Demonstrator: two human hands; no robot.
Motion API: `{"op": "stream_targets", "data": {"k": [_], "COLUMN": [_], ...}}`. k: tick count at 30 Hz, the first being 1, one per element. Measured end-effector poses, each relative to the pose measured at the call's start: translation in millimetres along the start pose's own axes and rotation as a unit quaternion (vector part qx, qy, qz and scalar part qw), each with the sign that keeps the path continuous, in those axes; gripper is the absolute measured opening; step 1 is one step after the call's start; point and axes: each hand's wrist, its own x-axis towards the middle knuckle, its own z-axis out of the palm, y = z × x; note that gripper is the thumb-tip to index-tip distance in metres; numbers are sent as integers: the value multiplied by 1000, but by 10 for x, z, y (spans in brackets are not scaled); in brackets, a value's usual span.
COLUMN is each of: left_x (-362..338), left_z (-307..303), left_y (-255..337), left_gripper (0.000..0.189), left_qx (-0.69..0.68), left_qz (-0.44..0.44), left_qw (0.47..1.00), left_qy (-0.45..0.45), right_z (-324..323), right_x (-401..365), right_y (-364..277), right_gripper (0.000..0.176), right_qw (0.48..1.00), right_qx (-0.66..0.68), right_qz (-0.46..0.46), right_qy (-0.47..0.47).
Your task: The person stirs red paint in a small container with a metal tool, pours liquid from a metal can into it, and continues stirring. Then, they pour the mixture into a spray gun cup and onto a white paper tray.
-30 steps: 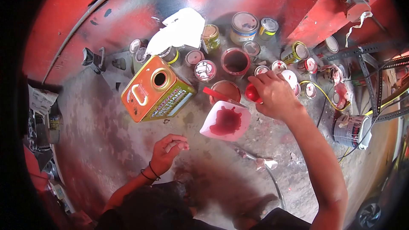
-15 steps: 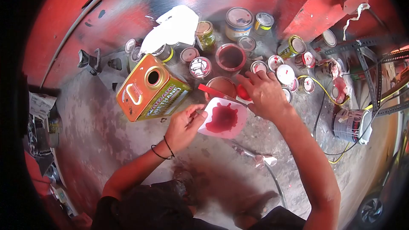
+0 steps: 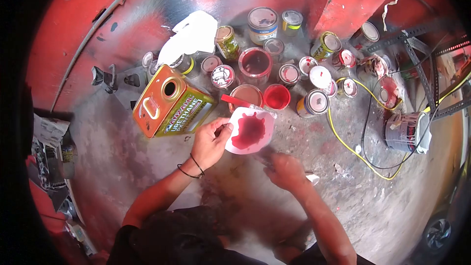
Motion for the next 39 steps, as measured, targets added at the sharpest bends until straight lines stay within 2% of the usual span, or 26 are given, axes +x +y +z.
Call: {"op": "stream_targets", "data": {"k": [4, 7, 10, 13, 16, 19, 22, 25, 28, 35, 39], "left_x": [-38, -105, -202, -274, -272, -277, -235, -197, -181, -152, -136], "left_z": [-15, -13, -89, -164, -177, -189, -166, -212, -188, -202, -150], "left_y": [126, 199, 424, 740, 883, 1206, 1330, 1515, 1691, 2142, 2189], "left_gripper": [15, 14, 18, 16, 14, 13, 14, 16, 15, 19, 20], "left_qx": [9, 4, 9, 12, 47, 44, 38, 63, 3, 25, 21], "left_qz": [-6, 28, 23, -17, 51, 8, 42, 21, 36, 36, 45], "left_qw": [1000, 1000, 999, 999, 997, 996, 994, 991, 991, 988, 986], "left_qy": [-4, 2, -21, -47, -44, -73, -88, -120, -125, -147, -156], "right_z": [60, -18, -180, -285, -337, -386, -443, -520, -576, -753, -850], "right_x": [-35, -133, -294, -430, -521, -615, -711, -778, -816, -925, -1000], "right_y": [-90, -129, -249, -296, -307, -303, -320, -310, -281, -209, -210], "right_gripper": [40, 40, 39, 39, 38, 37, 36, 35, 35, 36, 37], "right_qw": [999, 999, 996, 996, 992, 990, 989, 986, 983, 982, 981], "right_qx": [-19, -2, 29, 18, 33, 26, 29, 55, 74, 50, 48], "right_qz": [-7, -31, -67, -62, -75, -77, -76, -87, -84, -82, -90], "right_qy": [26, 30, 56, 58, 92, 111, 124, 134, 149, 160, 165]}}
